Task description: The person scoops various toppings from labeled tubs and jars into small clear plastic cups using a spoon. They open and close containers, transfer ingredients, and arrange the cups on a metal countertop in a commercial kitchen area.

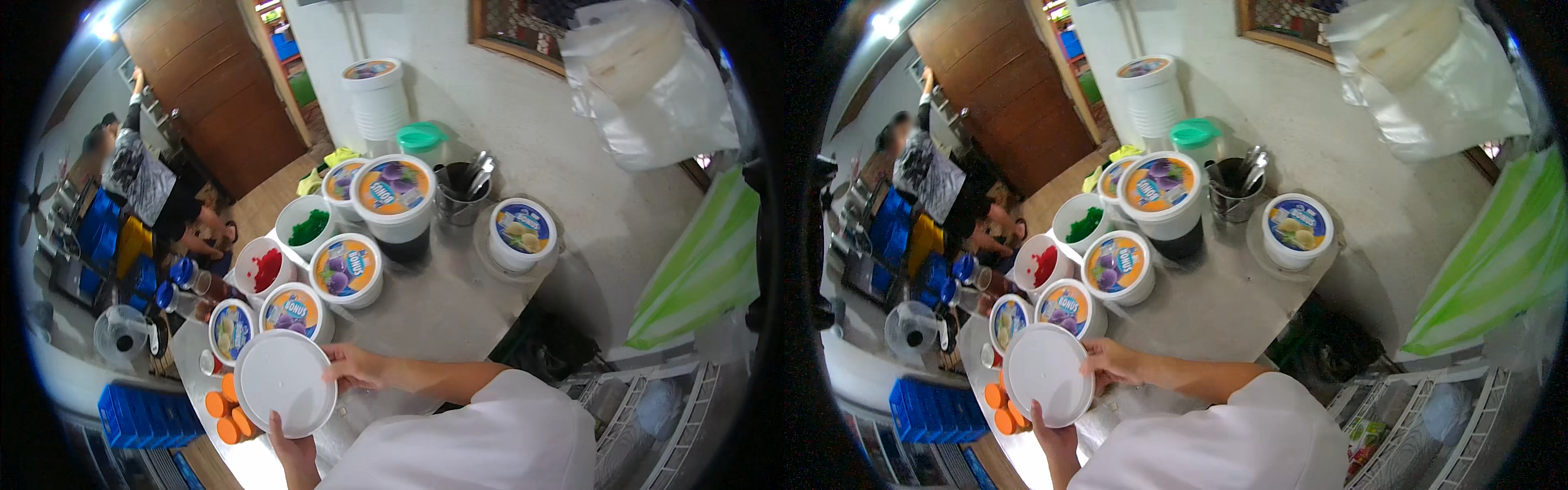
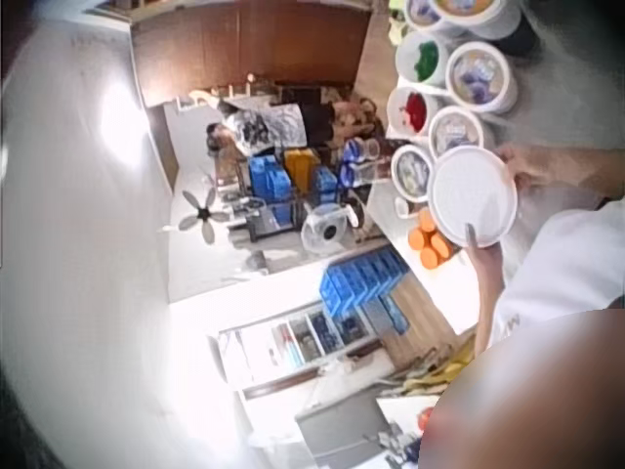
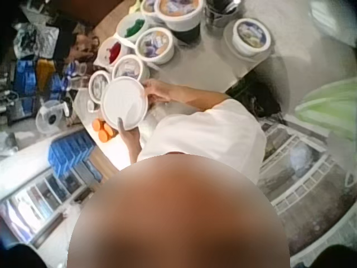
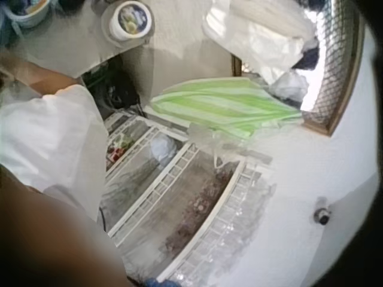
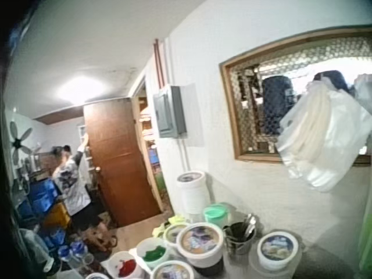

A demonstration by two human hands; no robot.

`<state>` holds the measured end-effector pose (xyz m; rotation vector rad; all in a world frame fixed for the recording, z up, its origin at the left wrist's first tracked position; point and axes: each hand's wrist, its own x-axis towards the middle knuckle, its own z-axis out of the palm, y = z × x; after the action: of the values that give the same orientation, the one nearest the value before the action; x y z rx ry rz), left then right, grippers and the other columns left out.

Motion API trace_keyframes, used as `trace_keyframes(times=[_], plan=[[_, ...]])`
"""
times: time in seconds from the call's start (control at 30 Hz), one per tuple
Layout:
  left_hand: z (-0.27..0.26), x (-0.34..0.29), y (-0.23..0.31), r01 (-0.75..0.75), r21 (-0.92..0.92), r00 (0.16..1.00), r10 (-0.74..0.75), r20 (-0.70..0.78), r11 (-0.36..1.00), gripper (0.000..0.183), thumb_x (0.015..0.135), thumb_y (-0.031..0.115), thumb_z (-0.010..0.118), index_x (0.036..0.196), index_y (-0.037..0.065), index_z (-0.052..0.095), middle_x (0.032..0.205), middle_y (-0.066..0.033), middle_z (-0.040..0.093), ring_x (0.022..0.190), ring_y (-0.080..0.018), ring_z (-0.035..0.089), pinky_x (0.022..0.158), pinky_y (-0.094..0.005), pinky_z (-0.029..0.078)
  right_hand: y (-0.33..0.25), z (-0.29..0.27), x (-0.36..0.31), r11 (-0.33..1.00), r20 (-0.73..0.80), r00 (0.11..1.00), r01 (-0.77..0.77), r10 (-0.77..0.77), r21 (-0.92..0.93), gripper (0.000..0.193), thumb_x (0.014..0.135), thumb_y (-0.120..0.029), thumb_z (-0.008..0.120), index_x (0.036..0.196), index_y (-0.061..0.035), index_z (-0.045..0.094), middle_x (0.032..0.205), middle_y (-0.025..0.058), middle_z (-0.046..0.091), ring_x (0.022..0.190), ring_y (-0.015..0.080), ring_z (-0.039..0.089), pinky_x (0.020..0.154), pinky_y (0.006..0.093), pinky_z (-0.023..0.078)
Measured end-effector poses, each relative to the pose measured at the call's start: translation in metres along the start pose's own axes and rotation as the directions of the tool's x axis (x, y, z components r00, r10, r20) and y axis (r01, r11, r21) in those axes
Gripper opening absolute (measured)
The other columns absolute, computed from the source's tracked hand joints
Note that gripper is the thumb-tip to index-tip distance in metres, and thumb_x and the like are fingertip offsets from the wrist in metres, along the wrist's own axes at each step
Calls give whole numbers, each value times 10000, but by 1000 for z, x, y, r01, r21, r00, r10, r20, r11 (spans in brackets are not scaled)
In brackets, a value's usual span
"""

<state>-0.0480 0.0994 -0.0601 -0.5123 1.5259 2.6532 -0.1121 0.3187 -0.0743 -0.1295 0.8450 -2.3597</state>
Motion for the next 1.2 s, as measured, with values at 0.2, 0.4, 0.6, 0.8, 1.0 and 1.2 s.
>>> trace_keyframes(times=[0.2, 0.4, 0.6, 0.8, 1.0, 1.2], plan=[[-14, -8, 21, -20, -13, 989, 18, -149, 1000, 693, 921, 387, 626, 1468, 66, 346, 1411, -126, 473, 1283, -304, 495, 1052, -497, 437, -140, -79, -65, 225, -43, 727, 154, -685, -962, 278, 864, -250, 738, 1056, -57, 683, 949, 49, 714, 816, 136, 673, 729, 327, 542], [-98, 11, 55, -252, -46, 944, 235, -230, 967, 732, 887, 470, 664, 1441, 60, 417, 1413, -148, 496, 1278, -298, 505, 1014, -450, 478, -291, -277, -105, -310, -256, 461, -830, -850, -464, 190, 858, -187, 638, 988, -100, 746, 1099, 125, 651, 1108, 338, 584, 864, 482, 495], [-6, -54, 78, -340, 162, 687, 363, -629, 926, 572, 958, 218, 593, 1445, 14, 373, 1356, -205, 518, 1227, -327, 506, 1029, -451, 425, -300, -317, -86, -548, -289, 523, -837, -801, 3, 234, 908, -209, 559, 995, -175, 774, 1180, 26, 607, 1179, 236, 494, 934, 414, 396], [-37, -66, 81, -358, 151, 632, 358, -687, 922, 557, 943, 313, 626, 1384, 11, 471, 1358, -193, 522, 1225, -311, 503, 1006, -445, 443, -313, -320, -88, -721, -426, 638, -691, -641, 50, 202, 893, -238, 599, 960, -158, 772, 1032, 35, 716, 1047, 218, 624, 898, 399, 438], [-97, -62, 69, -351, 483, 684, 572, -453, 802, 590, 923, 357, 649, 1370, 8, 486, 1347, -169, 532, 1223, -311, 511, 982, -451, 467, -340, -276, -89, -739, -570, 646, -666, -507, -98, 211, 781, -210, 754, 953, -89, 758, 1031, 81, 739, 980, 263, 702, 887, 455, 506], [-68, -52, 79, -390, 167, 640, 397, -657, 905, 620, 904, 372, 671, 1366, 2, 490, 1323, -166, 556, 1185, -321, 549, 970, -426, 484, -368, -262, -116, -606, -503, 641, -752, -580, -259, 121, 807, -193, 695, 853, -103, 762, 921, 155, 729, 889, 322, 707, 750, 449, 552]])
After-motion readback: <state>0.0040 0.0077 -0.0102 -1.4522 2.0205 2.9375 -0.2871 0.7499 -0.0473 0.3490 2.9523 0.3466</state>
